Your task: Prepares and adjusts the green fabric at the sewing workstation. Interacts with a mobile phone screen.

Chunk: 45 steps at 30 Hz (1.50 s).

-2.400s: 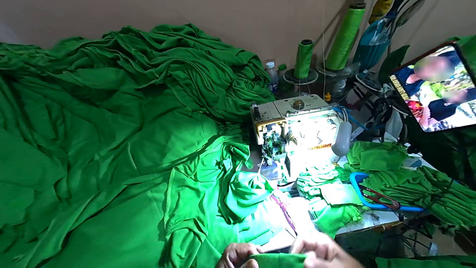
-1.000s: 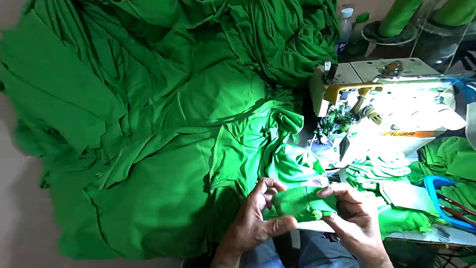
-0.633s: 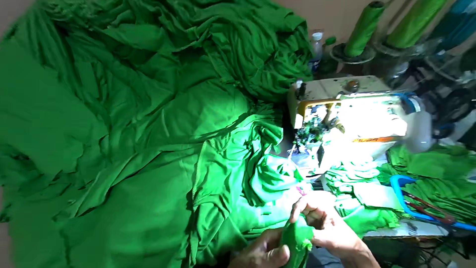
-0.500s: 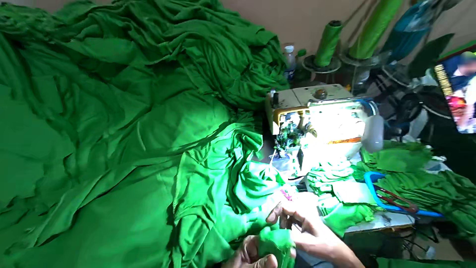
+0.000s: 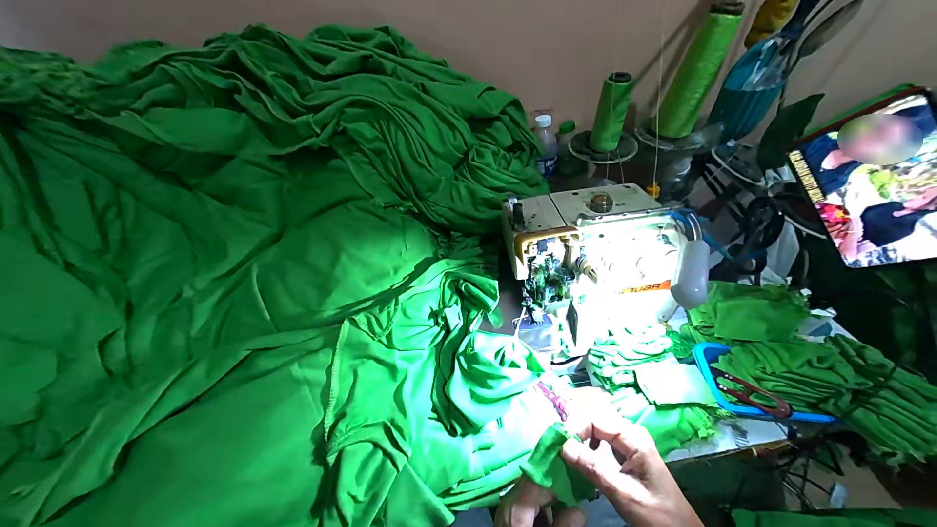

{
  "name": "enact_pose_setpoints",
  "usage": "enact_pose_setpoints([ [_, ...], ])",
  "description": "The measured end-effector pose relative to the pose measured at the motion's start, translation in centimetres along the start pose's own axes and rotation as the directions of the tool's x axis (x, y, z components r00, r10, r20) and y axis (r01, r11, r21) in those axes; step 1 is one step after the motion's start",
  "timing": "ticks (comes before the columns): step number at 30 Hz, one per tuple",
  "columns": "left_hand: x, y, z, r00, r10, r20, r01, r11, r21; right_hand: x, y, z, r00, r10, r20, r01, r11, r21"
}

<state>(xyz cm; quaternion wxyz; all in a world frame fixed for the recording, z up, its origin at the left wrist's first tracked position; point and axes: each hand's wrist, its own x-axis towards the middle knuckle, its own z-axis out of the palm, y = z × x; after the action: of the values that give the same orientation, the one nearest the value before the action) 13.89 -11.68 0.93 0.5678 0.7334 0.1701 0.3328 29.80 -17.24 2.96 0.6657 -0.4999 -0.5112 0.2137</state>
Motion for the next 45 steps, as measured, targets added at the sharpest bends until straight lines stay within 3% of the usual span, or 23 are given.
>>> enact_pose_setpoints([
  [3,-0.5,-0.5,-1.3,0.988,0.097,-0.122,-0.11,0.989,-0.104,0.3,-1.3,-0.8,0.986,0.124,0.112,-0.145,0.968,0.206],
  [6,0.4,-0.6,-3.7,0.956,0.145,-0.255,-0.181,0.976,-0.121,0.9,-1.6,-1.4,0.945,0.07,0.321,-0.137,0.972,0.192],
  [8,1.8,-0.4,-4.6,0.965,0.191,-0.18,-0.222,0.959,-0.174,1.5,-2.7,-1.0,0.874,0.068,0.481,-0.1,0.994,0.041],
  [10,3.0,0.3,-4.5,0.981,0.193,0.036,-0.176,0.946,-0.27,2.1,-5.1,0.0,0.806,0.111,0.581,-0.052,0.992,-0.117],
  [13,3.2,1.3,-3.1,0.969,0.113,0.221,-0.004,0.898,-0.439,2.9,-7.2,0.3,0.785,0.066,0.616,0.023,0.991,-0.136],
  [15,2.7,1.3,-2.8,0.968,0.072,0.241,0.071,0.839,-0.539,3.3,-7.4,-0.3,0.785,0.022,0.62,0.026,0.997,-0.067],
  [17,2.4,1.0,-2.9,0.967,0.134,0.216,0.018,0.812,-0.584,3.6,-6.9,-0.8,0.781,0.007,0.625,-0.009,1.0,0.0],
  [20,3.0,-0.3,-3.5,0.907,0.373,0.196,-0.173,0.754,-0.634,3.7,-5.9,-0.9,0.782,-0.062,0.62,-0.041,0.988,0.15],
  [23,2.7,0.0,-4.3,0.934,0.337,0.122,-0.152,0.681,-0.716,3.7,-5.1,-1.0,0.793,-0.073,0.604,-0.046,0.983,0.179],
  [26,2.5,0.9,-6.0,0.974,0.226,0.008,-0.158,0.707,-0.689,3.4,-3.6,-0.5,0.759,-0.048,0.65,-0.106,0.975,0.195],
  [27,2.6,1.2,-6.8,0.981,0.191,-0.012,-0.152,0.738,-0.658,3.0,-3.1,-0.3,0.771,-0.037,0.636,-0.124,0.971,0.207],
  [30,2.6,1.4,-8.3,0.996,0.094,-0.004,-0.087,0.909,-0.408,1.7,-3.1,-0.1,0.917,0.005,0.398,-0.087,0.978,0.188],
  [32,2.5,1.0,-8.4,0.998,0.055,-0.015,-0.057,0.954,-0.295,1.9,-3.1,-0.4,0.955,-0.013,0.295,-0.028,0.991,0.134],
  [40,3.9,1.6,-8.0,0.967,0.116,-0.228,-0.142,0.985,-0.101,2.2,-2.4,2.2,1.0,-0.003,-0.015,0.003,0.999,0.044],
  [45,4.9,1.3,-7.8,0.944,0.142,-0.299,-0.143,0.99,0.019,2.1,0.3,3.2,0.995,-0.079,-0.056,0.08,0.997,0.02],
])
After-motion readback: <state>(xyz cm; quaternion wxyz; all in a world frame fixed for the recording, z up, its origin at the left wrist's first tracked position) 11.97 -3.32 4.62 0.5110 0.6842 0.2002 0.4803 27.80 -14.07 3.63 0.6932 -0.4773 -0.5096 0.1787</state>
